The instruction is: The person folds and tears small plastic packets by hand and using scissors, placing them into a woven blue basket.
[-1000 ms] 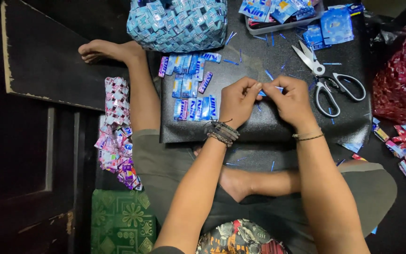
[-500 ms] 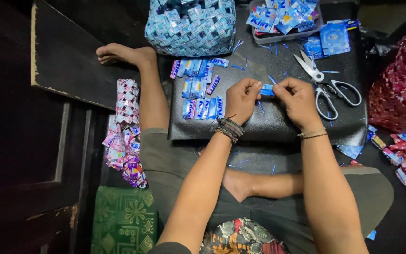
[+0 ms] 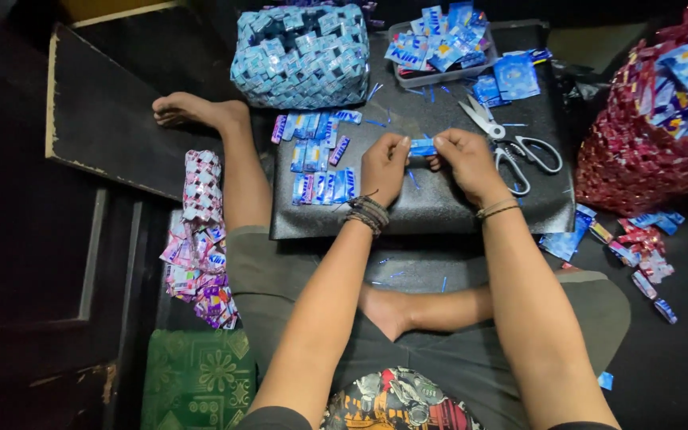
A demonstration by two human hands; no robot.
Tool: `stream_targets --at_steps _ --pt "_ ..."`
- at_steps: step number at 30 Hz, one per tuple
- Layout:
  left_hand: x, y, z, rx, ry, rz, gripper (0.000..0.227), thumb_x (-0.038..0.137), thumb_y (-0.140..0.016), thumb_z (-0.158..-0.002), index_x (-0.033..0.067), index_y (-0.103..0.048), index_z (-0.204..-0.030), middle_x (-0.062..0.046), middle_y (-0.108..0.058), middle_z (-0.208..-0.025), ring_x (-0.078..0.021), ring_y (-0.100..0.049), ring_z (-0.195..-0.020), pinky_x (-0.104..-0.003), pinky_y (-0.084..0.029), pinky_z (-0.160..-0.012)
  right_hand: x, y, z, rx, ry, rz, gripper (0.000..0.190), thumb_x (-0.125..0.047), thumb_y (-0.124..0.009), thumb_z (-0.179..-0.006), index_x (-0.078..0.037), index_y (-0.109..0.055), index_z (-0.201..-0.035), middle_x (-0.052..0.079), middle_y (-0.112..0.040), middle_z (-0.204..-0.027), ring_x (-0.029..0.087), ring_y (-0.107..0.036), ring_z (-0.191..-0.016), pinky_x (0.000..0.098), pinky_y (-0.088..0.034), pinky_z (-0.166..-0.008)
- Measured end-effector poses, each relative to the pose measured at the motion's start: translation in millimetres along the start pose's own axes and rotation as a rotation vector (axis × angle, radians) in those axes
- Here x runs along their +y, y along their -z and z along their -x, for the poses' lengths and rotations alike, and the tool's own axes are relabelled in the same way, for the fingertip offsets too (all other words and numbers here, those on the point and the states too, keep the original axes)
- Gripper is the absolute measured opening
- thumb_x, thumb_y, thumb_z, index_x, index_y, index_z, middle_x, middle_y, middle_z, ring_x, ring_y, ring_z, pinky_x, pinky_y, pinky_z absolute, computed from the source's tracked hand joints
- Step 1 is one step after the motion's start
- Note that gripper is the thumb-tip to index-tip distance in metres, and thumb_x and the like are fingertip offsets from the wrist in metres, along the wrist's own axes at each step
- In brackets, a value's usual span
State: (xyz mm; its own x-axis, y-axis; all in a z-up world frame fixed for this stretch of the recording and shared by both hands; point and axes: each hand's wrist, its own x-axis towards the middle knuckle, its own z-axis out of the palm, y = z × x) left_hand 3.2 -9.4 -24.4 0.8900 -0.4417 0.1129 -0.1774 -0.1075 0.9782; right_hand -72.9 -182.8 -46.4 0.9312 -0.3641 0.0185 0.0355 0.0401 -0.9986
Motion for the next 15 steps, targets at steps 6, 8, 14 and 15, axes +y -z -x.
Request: stream_targets --at_steps 6,8,14,15 --pt "7.0 3.5 2.2 -0.1 0.025 -0.045 0.034 0.041 -0.066 -0.101 0.0099 -0.07 -0.114 -0.01 -0.072 -0.081 -0.02 -0.068 -0.081 -0.039 -0.057 -0.075 0.0 1.6 -0.9 -0.009 0.002 0.063 0.016 -0.013 -0.062 -0.108 0.0 -0.069 -0.1 0.011 -0.067 -0.074 0.018 -0.069 -0.069 0.0298 -0.058 -0.067" --pt "12.7 6.5 3.4 -0.124 0.007 -0.063 0.025 0.035 -0.066 -0.101 0.0111 -0.073 -0.106 -0.008 -0.073 -0.077 -0.02 -0.07 -0.08 -0.037 -0.058 -0.073 -10.3 -3.3 2.8 0.01 0.0 0.075 0.016 -0.012 -0.063 -0.107 0.0 -0.07 -0.098 0.011 -0.067 -0.074 0.018 -0.069 -0.069 0.0303 -0.058 -0.066" --pt "7.0 6.6 2.6 -0.111 0.002 -0.01 0.024 0.027 -0.061 -0.103 0.0105 -0.075 -0.092 -0.007 -0.072 -0.069 -0.0189 -0.069 -0.073 -0.033 -0.056 -0.07 -18.0 -8.3 10.5 0.084 -0.013 0.079 0.015 -0.012 -0.07 -0.104 -0.001 -0.072 -0.093 0.012 -0.067 -0.07 0.017 -0.069 -0.066 0.0301 -0.058 -0.063" --pt "7.7 6.8 2.8 -0.098 0.009 0.003 0.024 0.027 -0.061 -0.103 0.0101 -0.074 -0.091 -0.007 -0.072 -0.069 -0.0177 -0.068 -0.073 -0.033 -0.055 -0.07 -17.5 -8.5 10.8 0.114 -0.02 0.064 0.015 -0.013 -0.072 -0.103 -0.002 -0.072 -0.093 0.012 -0.067 -0.07 0.017 -0.069 -0.065 0.0287 -0.058 -0.06"
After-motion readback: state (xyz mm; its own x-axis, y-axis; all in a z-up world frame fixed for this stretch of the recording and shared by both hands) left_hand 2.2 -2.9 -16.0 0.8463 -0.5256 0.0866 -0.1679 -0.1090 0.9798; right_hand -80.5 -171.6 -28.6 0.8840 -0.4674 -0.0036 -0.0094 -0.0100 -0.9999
